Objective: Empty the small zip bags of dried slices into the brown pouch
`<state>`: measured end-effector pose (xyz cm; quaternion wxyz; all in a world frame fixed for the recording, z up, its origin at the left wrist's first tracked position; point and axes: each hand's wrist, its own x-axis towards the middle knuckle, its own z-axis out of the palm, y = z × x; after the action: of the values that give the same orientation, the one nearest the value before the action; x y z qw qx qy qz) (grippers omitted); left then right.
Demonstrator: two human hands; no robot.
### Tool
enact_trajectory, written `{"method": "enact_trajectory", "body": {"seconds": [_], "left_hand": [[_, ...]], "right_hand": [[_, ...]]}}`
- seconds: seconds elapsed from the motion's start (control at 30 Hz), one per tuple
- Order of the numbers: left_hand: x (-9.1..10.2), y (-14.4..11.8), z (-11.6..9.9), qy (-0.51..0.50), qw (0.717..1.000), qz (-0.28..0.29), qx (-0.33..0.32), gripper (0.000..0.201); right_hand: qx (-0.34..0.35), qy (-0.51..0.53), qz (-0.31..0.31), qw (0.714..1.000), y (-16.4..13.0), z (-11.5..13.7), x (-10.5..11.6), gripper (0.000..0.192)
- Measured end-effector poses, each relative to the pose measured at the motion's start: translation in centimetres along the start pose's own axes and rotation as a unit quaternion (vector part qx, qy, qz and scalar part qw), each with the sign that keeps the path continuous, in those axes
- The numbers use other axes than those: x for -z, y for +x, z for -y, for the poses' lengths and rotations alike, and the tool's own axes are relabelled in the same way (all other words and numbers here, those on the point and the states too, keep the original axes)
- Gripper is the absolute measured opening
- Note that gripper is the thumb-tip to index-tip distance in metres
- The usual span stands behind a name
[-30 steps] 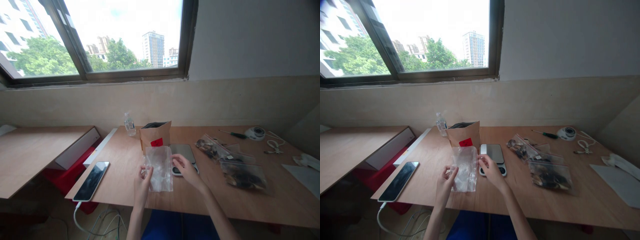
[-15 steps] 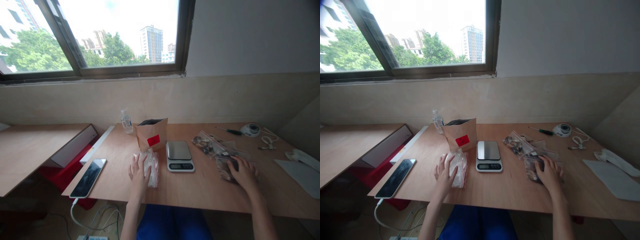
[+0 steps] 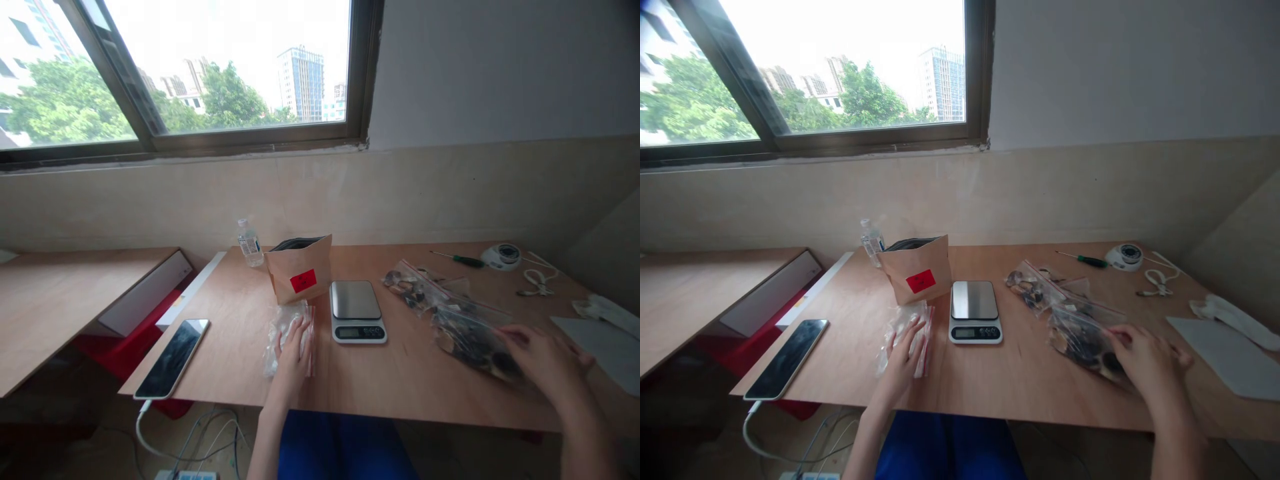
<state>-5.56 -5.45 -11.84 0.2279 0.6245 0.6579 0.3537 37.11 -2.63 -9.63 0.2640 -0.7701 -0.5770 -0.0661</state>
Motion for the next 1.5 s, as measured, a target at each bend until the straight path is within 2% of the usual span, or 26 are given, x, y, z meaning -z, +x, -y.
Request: {"method": "enact_trajectory", "body": {"seconds": [0.07,0.13,0.2,0.23,0.33,0.43,0.53,0.67,0.8,0.97,1.03,1.13,1.23,1.33,1.43,1.5], "left_hand": [[-0.1,-1.1,-3.5,-0.146,0.989,0.021,-0.027,0.031],[-0.4,-2.2,-7.1,-0.285,0.955,0.075,-0.023,0.031],[-0.8,-3.0,-10.2,-0.371,0.919,0.130,-0.028,0.030],[-1.0,-3.3,-11.4,-0.396,0.907,0.136,-0.032,0.030],[-1.7,-3.8,-13.0,-0.459,0.882,0.099,-0.029,0.026],[-2.1,-3.9,-12.5,-0.468,0.883,0.016,0.007,0.025],[-2.2,-3.7,-11.2,-0.439,0.896,-0.041,0.053,0.028],[-2.0,-3.2,-9.8,-0.408,0.907,-0.063,0.087,0.032],[-2.1,-3.2,-9.2,-0.389,0.914,-0.081,0.077,0.034],[-1.8,-3.3,-10.0,-0.364,0.930,-0.045,0.019,0.031],[-1.6,-3.2,-10.4,-0.333,0.943,-0.026,-0.010,0.032],[-1.7,-3.2,-10.7,-0.287,0.956,-0.008,-0.050,0.033],[-2.0,-3.8,-10.5,-0.250,0.967,-0.002,-0.049,0.034],[-2.0,-4.4,-10.0,-0.220,0.974,0.000,-0.058,0.036],[-1.9,-4.4,-9.5,-0.255,0.964,0.013,-0.073,0.036],[-2.2,-3.8,-9.0,-0.315,0.948,-0.016,-0.045,0.037]], "right_hand": [[0.042,0.041,0.001,0.998,-1.3,3.8,2.4,0.033],[0.059,0.093,-0.016,0.994,-2.9,8.5,4.4,0.036],[0.088,0.178,-0.005,0.980,-4.7,13.1,5.5,0.033],[0.094,0.218,0.002,0.971,-5.5,15.1,5.8,0.031],[0.141,0.317,0.055,0.936,-7.5,19.3,5.7,0.024],[0.178,0.409,0.103,0.889,-8.6,21.5,5.0,0.020],[0.198,0.448,0.150,0.859,-9.0,22.6,4.3,0.020],[0.187,0.468,0.225,0.834,-9.3,23.4,3.5,0.016],[0.184,0.471,0.236,0.830,-9.5,23.5,3.1,0.012],[0.189,0.450,0.193,0.851,-9.5,22.8,3.1,0.016],[0.171,0.445,0.168,0.863,-9.6,22.6,3.0,0.018],[0.108,0.455,0.126,0.875,-9.7,22.4,2.6,0.019],[-0.012,0.482,0.031,0.875,-9.1,21.7,1.9,0.021],[-0.132,0.511,-0.073,0.846,-8.0,20.7,1.7,0.027],[-0.163,0.567,-0.072,0.804,-7.2,20.7,2.1,0.031],[-0.163,0.603,-0.054,0.779,-6.9,21.4,2.5,0.030]]}}
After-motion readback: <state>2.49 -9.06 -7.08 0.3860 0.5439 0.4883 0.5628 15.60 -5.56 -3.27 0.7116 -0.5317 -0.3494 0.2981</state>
